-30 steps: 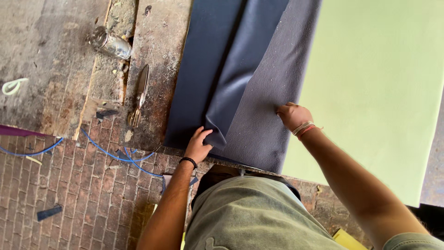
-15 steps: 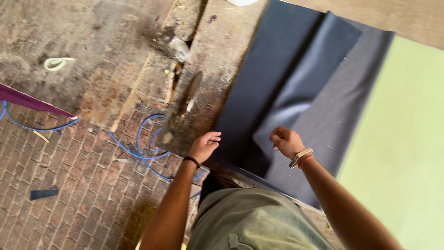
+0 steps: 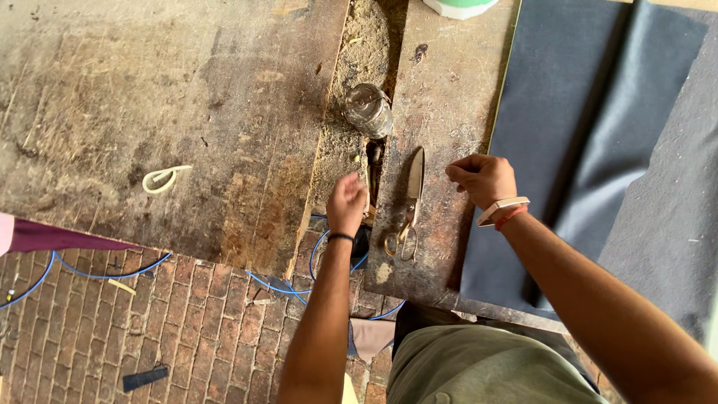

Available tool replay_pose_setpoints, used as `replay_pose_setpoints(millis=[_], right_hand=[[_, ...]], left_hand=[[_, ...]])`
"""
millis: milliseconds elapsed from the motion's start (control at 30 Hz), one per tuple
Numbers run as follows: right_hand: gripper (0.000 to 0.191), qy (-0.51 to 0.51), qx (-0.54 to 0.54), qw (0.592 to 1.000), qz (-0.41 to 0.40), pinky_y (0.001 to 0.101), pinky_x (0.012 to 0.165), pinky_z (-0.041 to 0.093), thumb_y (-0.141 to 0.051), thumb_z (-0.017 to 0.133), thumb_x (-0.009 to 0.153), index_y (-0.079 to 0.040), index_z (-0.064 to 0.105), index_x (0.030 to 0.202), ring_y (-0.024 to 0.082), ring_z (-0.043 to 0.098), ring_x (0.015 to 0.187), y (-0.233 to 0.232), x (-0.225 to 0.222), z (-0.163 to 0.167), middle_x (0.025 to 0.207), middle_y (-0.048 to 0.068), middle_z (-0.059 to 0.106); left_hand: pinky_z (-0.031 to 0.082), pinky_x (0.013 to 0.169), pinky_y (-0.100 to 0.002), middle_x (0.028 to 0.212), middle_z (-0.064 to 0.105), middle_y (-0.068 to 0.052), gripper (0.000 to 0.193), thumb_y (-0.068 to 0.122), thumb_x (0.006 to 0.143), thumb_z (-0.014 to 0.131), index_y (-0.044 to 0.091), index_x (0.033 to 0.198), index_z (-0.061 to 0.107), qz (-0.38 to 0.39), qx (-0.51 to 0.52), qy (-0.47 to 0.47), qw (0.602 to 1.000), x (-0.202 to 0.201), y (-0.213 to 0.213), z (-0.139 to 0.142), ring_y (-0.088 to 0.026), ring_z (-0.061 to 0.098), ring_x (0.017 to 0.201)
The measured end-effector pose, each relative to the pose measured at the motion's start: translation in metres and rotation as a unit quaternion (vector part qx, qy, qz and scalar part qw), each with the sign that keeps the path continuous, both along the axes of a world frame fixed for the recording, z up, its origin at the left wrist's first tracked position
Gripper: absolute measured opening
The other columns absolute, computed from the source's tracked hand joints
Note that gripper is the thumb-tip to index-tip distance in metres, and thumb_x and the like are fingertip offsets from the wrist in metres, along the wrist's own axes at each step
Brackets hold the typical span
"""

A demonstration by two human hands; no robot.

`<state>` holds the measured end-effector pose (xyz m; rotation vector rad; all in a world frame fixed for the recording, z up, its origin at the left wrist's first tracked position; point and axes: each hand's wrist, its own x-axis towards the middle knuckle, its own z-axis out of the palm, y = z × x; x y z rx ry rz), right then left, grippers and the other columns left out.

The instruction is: The person spreads a large yellow foam sheet on a workbench, lays a dark fabric panel over it, and smooths the fabric flat with both hands. They pick up a spray gun with a blue hose, apply adhesive, then press and peel back the fabric edge to align it on the foam.

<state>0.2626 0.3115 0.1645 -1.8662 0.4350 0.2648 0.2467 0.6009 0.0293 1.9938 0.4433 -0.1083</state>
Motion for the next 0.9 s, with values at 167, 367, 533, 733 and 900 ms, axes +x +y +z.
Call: replay_pose_setpoints(millis=[167,367,533,733,900], right_hand=[[0.035,0.085,-0.015,0.995,-0.050,0.0282,0.056,0.051,-0.031,0.080,0.095,-0.001,0.065,0.085,0.011,0.062,0.062,-0.006,-0.009,-0.001,0.074,0.006,0.068],[0.018,0.090,-0.037,0.992,-0.079,0.0261,0.065,0.055,-0.019,0.073,0.090,-0.008,0.074,0.104,0.007,0.068,0.073,-0.032,-0.029,-0.022,0.087,0.000,0.075],[0.019,0.140,-0.032,0.988,-0.053,0.0282,0.070,0.056,-0.019,0.072,0.093,-0.004,0.076,0.104,0.012,0.069,0.078,-0.060,-0.053,-0.046,0.089,0.005,0.076],[0.019,0.129,-0.040,0.990,0.035,0.0313,0.072,0.058,-0.021,0.072,0.091,-0.005,0.078,0.100,0.014,0.071,0.078,-0.053,-0.080,-0.048,0.089,0.004,0.079],[0.019,0.125,-0.053,0.988,0.077,0.0308,0.076,0.061,-0.020,0.075,0.085,-0.008,0.079,0.100,0.014,0.075,0.080,-0.038,-0.089,-0.037,0.088,0.004,0.081]], left_hand=[[0.039,0.113,-0.058,0.159,0.036,-0.023,0.121,0.040,0.068,0.096,0.011,0.160,0.023,0.011,0.017,-0.066,0.998,0.101,-0.015,0.017,-0.039,0.043,0.142],[0.036,0.119,-0.055,0.157,0.034,-0.023,0.152,0.032,0.051,0.103,0.012,0.161,-0.001,-0.011,-0.102,-0.089,0.991,0.164,-0.037,0.012,-0.040,0.044,0.142],[0.042,0.116,-0.057,0.154,0.045,-0.020,0.137,0.028,0.053,0.102,0.018,0.159,0.017,-0.017,-0.132,-0.112,0.985,0.166,-0.040,0.005,-0.038,0.052,0.139],[0.046,0.111,-0.059,0.155,0.042,-0.019,0.130,0.025,0.052,0.103,0.026,0.156,0.025,-0.037,-0.007,-0.124,0.992,0.134,-0.036,0.012,-0.038,0.050,0.137],[0.048,0.108,-0.057,0.157,0.041,-0.021,0.131,0.021,0.054,0.102,0.027,0.158,0.023,-0.048,-0.070,-0.161,0.983,0.119,-0.033,0.020,-0.039,0.051,0.139]])
